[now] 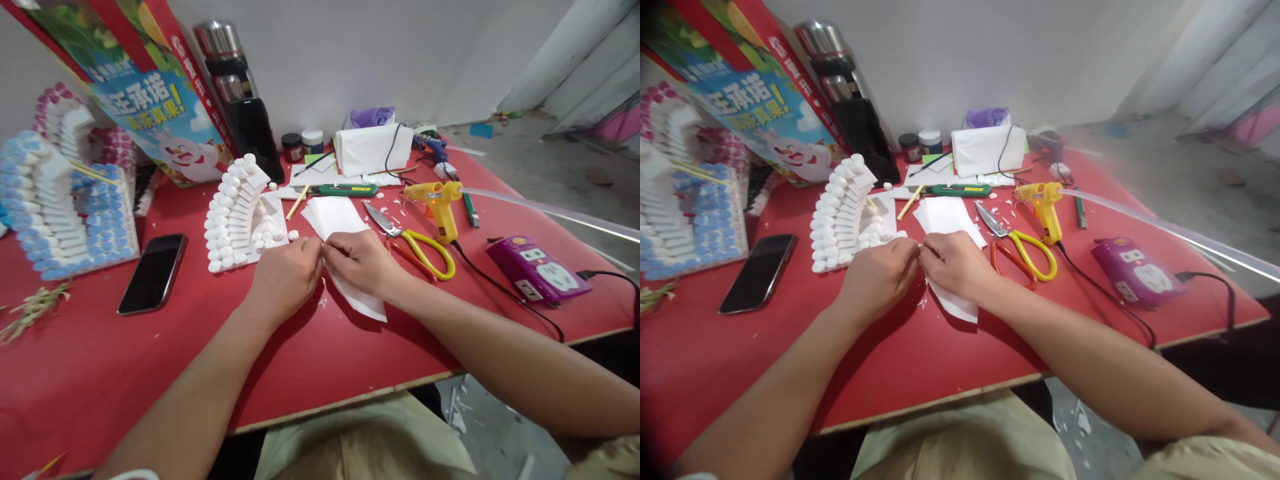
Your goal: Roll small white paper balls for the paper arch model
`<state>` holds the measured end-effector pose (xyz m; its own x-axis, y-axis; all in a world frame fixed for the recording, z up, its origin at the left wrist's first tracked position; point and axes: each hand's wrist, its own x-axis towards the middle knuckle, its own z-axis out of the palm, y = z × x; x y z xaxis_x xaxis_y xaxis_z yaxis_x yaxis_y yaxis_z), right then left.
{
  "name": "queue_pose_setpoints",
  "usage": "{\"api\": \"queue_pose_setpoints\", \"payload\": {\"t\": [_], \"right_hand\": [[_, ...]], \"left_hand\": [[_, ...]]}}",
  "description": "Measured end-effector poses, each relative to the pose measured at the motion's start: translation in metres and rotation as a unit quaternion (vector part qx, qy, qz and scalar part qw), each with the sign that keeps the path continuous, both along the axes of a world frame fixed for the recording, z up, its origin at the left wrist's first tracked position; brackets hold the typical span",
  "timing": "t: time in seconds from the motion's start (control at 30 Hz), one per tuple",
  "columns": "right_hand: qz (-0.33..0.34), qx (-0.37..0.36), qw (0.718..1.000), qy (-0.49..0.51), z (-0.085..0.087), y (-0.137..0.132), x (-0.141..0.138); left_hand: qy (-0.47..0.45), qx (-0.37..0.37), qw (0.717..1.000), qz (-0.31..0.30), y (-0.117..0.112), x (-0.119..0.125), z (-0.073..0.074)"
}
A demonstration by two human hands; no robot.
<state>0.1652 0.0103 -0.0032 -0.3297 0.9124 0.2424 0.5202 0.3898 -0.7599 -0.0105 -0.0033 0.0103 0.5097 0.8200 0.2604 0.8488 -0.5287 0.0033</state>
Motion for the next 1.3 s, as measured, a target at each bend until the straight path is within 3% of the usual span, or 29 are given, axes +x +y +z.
{"api": "queue_pose_setpoints", "payload": {"t": [0.1, 0.43, 0.67, 0.77, 0.83, 0.93, 1.0, 1.13, 1.3], "right_hand": [[-0.001, 0.016, 1.0, -0.017, 0.0, -0.001, 0.001], [0.004, -0.042, 0.999, 0.017, 0.002, 0.005, 0.002], [-0.016, -0.142, 0.986, 0.083, 0.007, 0.004, 0.002], [-0.019, -0.114, 0.989, 0.096, 0.008, 0.004, 0.003], [-0.017, -0.078, 0.992, 0.093, 0.01, 0.004, 0.004], [-0.003, -0.024, 0.996, 0.088, 0.012, 0.004, 0.005], [0.01, 0.004, 0.996, 0.089, 0.013, 0.004, 0.006], [0.028, 0.03, 0.997, 0.064, 0.013, 0.006, 0.009], [0.04, 0.028, 0.997, 0.054, 0.012, 0.009, 0.01]], "left_hand": [[0.029, 0.024, 0.999, 0.002, -0.001, 0.001, -0.001], [0.09, 0.055, 0.994, -0.041, 0.001, -0.001, 0.0], [0.076, 0.046, 0.995, -0.054, 0.001, -0.001, -0.002], [-0.004, 0.011, 0.999, -0.053, 0.0, 0.0, 0.0], [-0.122, -0.043, 0.99, -0.06, 0.0, 0.002, 0.003], [-0.308, -0.13, 0.941, -0.049, -0.001, 0.004, 0.008], [-0.376, -0.172, 0.91, -0.031, 0.0, 0.003, 0.009], [-0.422, -0.201, 0.884, -0.026, 0.003, 0.001, 0.007], [-0.421, -0.152, 0.893, -0.045, 0.004, 0.0, 0.001]]}}
